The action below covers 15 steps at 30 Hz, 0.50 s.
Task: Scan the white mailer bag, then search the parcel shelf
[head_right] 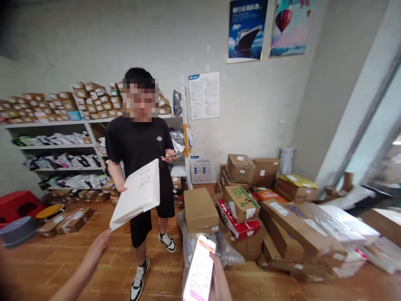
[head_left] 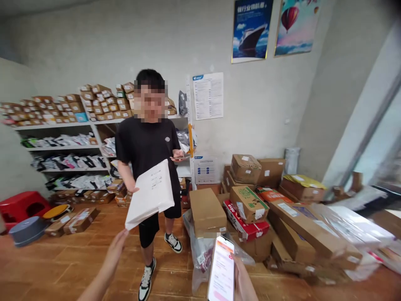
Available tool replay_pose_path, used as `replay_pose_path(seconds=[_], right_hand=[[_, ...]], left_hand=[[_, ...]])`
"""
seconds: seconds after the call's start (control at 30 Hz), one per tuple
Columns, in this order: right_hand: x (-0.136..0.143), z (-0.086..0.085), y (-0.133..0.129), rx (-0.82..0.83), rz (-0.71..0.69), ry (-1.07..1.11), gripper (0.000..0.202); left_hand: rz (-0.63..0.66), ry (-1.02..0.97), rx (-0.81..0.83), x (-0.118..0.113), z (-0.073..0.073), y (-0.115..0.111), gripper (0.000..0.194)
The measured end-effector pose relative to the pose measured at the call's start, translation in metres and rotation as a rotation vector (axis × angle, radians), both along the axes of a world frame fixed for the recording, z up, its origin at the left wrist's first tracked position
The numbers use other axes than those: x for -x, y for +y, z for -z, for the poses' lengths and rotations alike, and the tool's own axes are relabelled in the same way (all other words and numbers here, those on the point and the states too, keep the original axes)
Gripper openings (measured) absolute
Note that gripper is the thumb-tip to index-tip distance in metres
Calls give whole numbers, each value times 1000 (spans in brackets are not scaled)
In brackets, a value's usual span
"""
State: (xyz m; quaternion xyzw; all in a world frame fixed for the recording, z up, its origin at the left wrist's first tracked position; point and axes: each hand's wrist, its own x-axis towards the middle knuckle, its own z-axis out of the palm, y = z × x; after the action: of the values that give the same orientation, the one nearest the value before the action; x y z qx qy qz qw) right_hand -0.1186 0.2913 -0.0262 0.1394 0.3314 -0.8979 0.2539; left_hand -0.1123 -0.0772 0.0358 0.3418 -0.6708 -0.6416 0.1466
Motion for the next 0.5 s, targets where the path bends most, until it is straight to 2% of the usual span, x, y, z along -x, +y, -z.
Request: replay_pose_path(seconds=[0.1,0.17,0.23,0.27,0.3,0.33,0.4,0.43,0.5], right_hand=[[15,-11,-36,-51,101,-36,50],[22,-14,-57,-84,186,-38,48],[27,-17,-77,-93,272,-44,45],[28,-19,-87,-89,309,-50,43],[30,-22,-97,-82,345,-64,43],[30,-25,-108,-68,392,-75,42],[28,-32,-132,-10,502,-77,39],[26,-35,-145,19,562,-66,38],[21,-40,-172,35,672,-59,40]], left_hand=[[2,-51,0,43,-24,-48,26],[154,-129,-203,62,-29,-71,36],[303,-216,-505,74,-25,-85,53],[346,-249,-631,77,-20,-89,63],[339,-278,-687,80,-13,-92,71],[343,-290,-691,84,-7,-96,78],[441,-334,-693,99,4,-110,90],[494,-361,-685,114,8,-119,92],[661,-451,-668,157,8,-139,88]])
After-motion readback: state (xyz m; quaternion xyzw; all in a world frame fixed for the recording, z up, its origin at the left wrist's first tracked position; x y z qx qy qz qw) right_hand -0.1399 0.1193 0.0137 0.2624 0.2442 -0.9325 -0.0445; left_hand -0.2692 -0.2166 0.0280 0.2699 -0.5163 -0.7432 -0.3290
